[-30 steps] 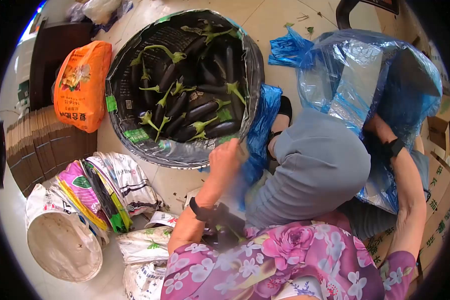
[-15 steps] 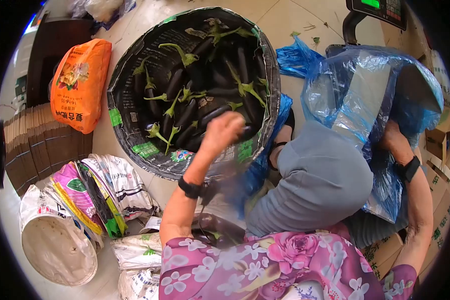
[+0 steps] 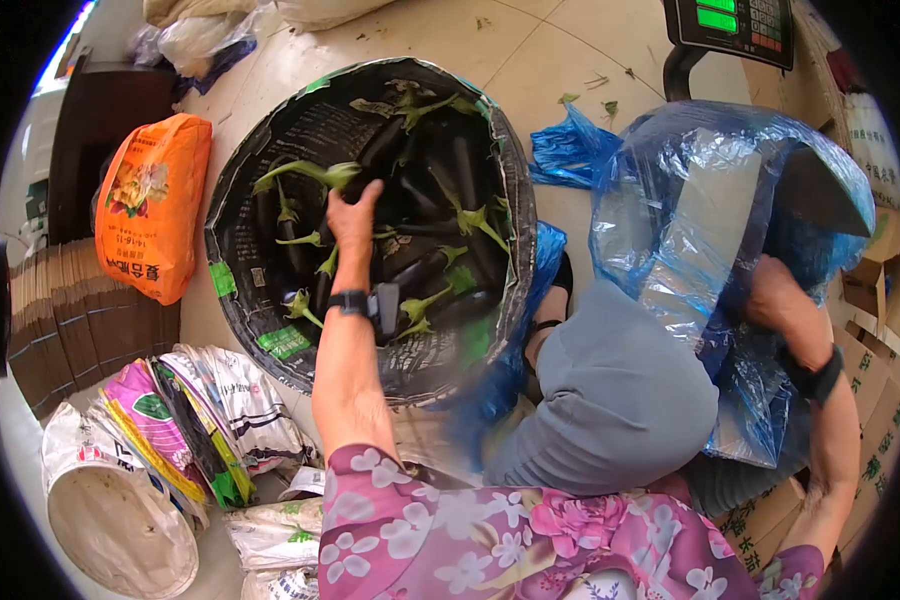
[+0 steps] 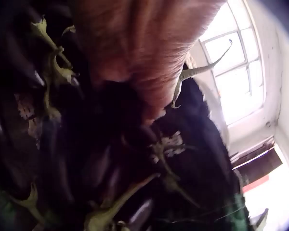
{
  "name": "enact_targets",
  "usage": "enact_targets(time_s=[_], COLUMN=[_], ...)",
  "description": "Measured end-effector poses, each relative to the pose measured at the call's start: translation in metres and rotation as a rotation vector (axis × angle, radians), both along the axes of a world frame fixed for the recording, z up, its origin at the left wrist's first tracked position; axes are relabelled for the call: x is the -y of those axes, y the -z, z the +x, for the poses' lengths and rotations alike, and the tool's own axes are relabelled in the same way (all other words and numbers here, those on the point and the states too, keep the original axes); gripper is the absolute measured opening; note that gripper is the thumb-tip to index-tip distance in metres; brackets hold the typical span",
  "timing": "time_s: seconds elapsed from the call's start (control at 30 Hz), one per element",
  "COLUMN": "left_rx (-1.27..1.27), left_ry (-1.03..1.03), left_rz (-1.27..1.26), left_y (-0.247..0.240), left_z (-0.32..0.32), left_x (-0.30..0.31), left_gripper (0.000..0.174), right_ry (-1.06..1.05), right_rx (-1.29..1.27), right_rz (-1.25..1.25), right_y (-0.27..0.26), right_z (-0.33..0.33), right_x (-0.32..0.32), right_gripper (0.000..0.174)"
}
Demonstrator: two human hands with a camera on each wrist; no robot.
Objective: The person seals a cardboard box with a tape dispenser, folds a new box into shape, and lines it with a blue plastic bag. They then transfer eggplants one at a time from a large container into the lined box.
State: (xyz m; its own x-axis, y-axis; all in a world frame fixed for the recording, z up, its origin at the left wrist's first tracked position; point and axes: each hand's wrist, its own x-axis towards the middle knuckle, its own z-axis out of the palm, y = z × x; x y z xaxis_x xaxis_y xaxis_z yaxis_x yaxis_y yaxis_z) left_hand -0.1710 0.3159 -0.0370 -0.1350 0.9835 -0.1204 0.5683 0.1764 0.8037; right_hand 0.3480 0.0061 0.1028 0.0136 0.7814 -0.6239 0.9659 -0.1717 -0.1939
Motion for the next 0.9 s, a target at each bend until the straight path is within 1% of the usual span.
enact_targets(time_s=[0.03,0.07,0.1,0.17,0.23,0.27,0.3,0.33,0.37,0.4,0.43,0.47,0.5,0.53,0.57,0.63,0.7,0.73,0.77,0.8,0.83,0.87,0.9], left_rx=[0.311,0.629,0.9,1.25,1.342,1.307,1.262,1.237,1.212,1.158,1.101,1.08,0.898,0.705,0.707,0.364,0.494,0.402,0.451,0.423,0.252,-0.033,-0.066], left_ry=[0.007,-0.091,-0.042,0.13,0.179,0.344,0.504,0.599,0.689,0.753,0.818,0.787,0.832,0.832,0.829,0.952,0.779,0.672,0.495,0.322,0.285,0.32,0.239], left_rz=[0.023,-0.119,-0.145,-0.242,-0.318,-0.303,-0.287,-0.247,-0.204,-0.251,-0.297,-0.162,0.059,0.276,0.276,0.431,0.164,0.103,-0.149,-0.164,-0.069,0.089,0.049], left_y=[0.007,-0.027,-0.042,-0.097,-0.128,-0.143,-0.158,-0.169,-0.181,-0.213,-0.235,-0.229,-0.227,-0.226,-0.222,-0.197,-0.167,-0.147,-0.132,-0.104,-0.067,-0.037,-0.037], left_z=[-0.012,-0.006,-0.009,0.018,0.054,0.077,0.1,0.128,0.156,0.179,0.2,0.225,0.234,0.242,0.237,0.217,0.177,0.152,0.128,0.102,0.07,0.037,0.027], left_x=[0.0,0.013,0.022,0.045,0.066,0.073,0.081,0.088,0.095,0.103,0.112,0.124,0.124,0.124,0.121,0.116,0.106,0.098,0.088,0.079,0.065,0.051,0.047], left_gripper=[0.05,0.043,0.047,0.05,0.052,0.053,0.053,0.054,0.054,0.058,0.062,0.06,0.054,0.049,0.049,0.035,0.027,0.028,0.027,0.026,0.027,0.028,0.029], right_ry=[-0.198,-0.095,0.005,0.336,0.43,0.355,0.352,0.336,0.382,0.417,0.608,0.828,1.058,0.968,0.88,0.867,0.88,0.905,0.944,0.991,1.042,1.088,1.202], right_rx=[0.202,-0.022,-0.249,-0.544,-0.638,-0.586,-0.587,-0.707,-0.855,-1.005,-1.128,-1.255,-1.361,-1.288,-1.215,-0.993,-0.836,-0.777,-0.747,-0.768,-0.797,-0.824,-0.837], right_rz=[-0.08,-0.009,0.061,0.127,0.11,0.163,0.169,0.382,0.443,0.499,0.396,0.308,0.243,0.248,0.249,0.273,0.223,0.186,0.148,0.11,0.081,0.063,0.033], right_y=[-0.008,-0.048,-0.088,-0.115,-0.141,-0.146,-0.144,-0.138,-0.136,-0.134,-0.13,-0.126,-0.123,-0.135,-0.152,-0.166,-0.169,-0.167,-0.169,-0.167,-0.165,-0.165,-0.157], right_z=[0.024,0.006,-0.023,-0.046,-0.066,-0.07,-0.081,-0.097,-0.108,-0.119,-0.111,-0.103,-0.095,-0.096,-0.096,-0.078,-0.049,-0.035,-0.031,-0.034,-0.038,-0.044,-0.044], right_x=[0.008,-0.012,-0.038,-0.05,-0.07,-0.077,-0.084,-0.091,-0.096,-0.102,-0.098,-0.094,-0.091,-0.086,-0.079,-0.036,0.015,0.04,0.058,0.069,0.078,0.086,0.1], right_gripper=[0.015,0.015,0.017,0.02,0.025,0.044,0.044,0.057,0.069,0.081,0.082,0.082,0.083,0.083,0.082,0.093,0.103,0.108,0.106,0.103,0.101,0.098,0.093])
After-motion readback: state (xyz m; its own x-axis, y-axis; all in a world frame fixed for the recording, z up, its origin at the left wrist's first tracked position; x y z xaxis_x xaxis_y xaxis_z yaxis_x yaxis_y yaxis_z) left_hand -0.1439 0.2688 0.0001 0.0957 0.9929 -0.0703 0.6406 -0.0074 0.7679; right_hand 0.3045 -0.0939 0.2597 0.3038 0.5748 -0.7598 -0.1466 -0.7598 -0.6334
